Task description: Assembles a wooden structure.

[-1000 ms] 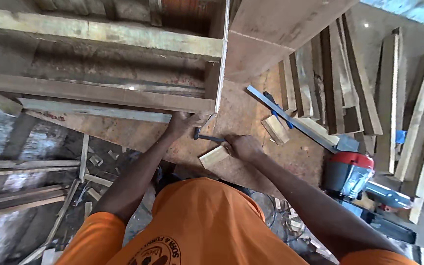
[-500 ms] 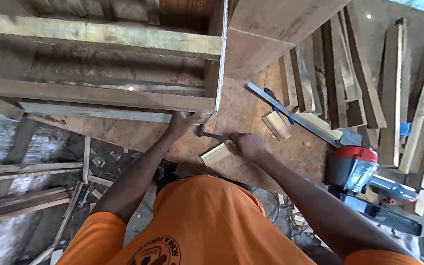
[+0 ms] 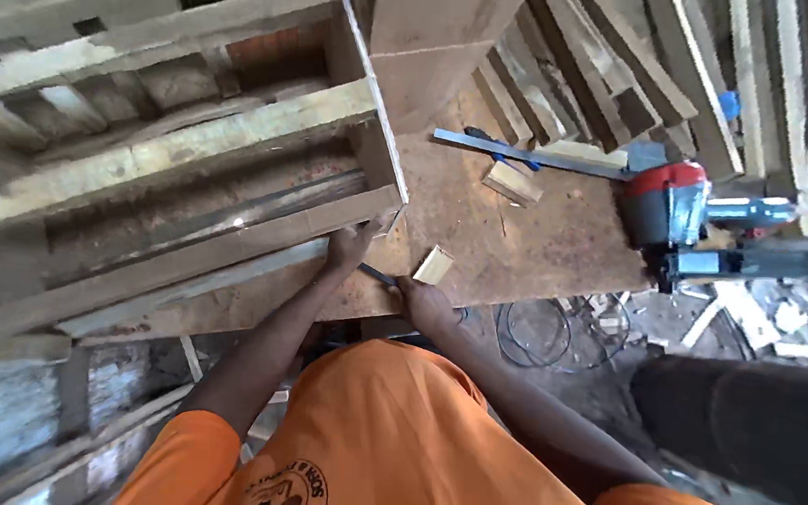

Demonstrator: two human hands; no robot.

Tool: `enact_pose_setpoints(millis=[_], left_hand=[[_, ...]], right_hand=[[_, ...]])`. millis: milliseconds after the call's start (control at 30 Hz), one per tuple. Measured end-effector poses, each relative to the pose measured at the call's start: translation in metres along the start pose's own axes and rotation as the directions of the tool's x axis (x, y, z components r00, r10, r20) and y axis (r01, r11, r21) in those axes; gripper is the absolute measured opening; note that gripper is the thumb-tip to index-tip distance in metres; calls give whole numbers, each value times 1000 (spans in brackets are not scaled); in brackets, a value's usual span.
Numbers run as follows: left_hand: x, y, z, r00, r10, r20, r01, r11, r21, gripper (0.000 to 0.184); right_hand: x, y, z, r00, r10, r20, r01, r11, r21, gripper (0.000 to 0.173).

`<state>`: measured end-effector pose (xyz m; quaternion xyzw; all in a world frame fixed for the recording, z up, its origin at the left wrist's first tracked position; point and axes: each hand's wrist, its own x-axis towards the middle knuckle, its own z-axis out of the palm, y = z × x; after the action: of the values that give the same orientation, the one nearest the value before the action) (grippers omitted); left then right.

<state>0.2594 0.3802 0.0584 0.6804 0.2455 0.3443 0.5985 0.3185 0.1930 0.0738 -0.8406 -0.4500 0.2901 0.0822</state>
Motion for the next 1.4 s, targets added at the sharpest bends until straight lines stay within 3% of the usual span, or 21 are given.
enact_pose_setpoints(millis=[200, 333, 467, 567, 700, 833, 967, 1400], left_hand=[[0, 5, 2, 998, -64, 23, 61, 991, 118, 35], [0, -3, 2, 999, -28, 23, 24, 989, 146, 36], [0, 4, 2, 999, -30, 28, 26, 990, 139, 38], [-1, 3, 2, 1000, -21, 18, 18, 990, 137, 38], [0, 3, 3, 997, -74, 1, 74, 990, 121, 44], [0, 6, 2, 993, -118, -5, 117, 982, 151, 45], [1, 4, 5, 993, -115, -9, 115, 983, 146, 42], [-3, -4, 13, 998, 27, -56, -21, 993, 115, 46]], right_hand=[[13, -41, 26, 976, 204, -71, -189, 965, 180, 27], [5, -47, 34, 988, 141, -63, -127, 974, 189, 28], [3, -55, 46, 964, 258, -66, -227, 926, 302, 29], [0, -55, 56, 986, 143, -88, -118, 963, 241, 34], [2, -53, 44, 969, 245, -27, -223, 919, 324, 36], [1, -37, 45, 989, 109, -99, -88, 977, 195, 34], [3, -46, 43, 973, 223, -59, -193, 926, 323, 35], [-3, -34, 55, 992, 113, -60, -94, 960, 263, 35]])
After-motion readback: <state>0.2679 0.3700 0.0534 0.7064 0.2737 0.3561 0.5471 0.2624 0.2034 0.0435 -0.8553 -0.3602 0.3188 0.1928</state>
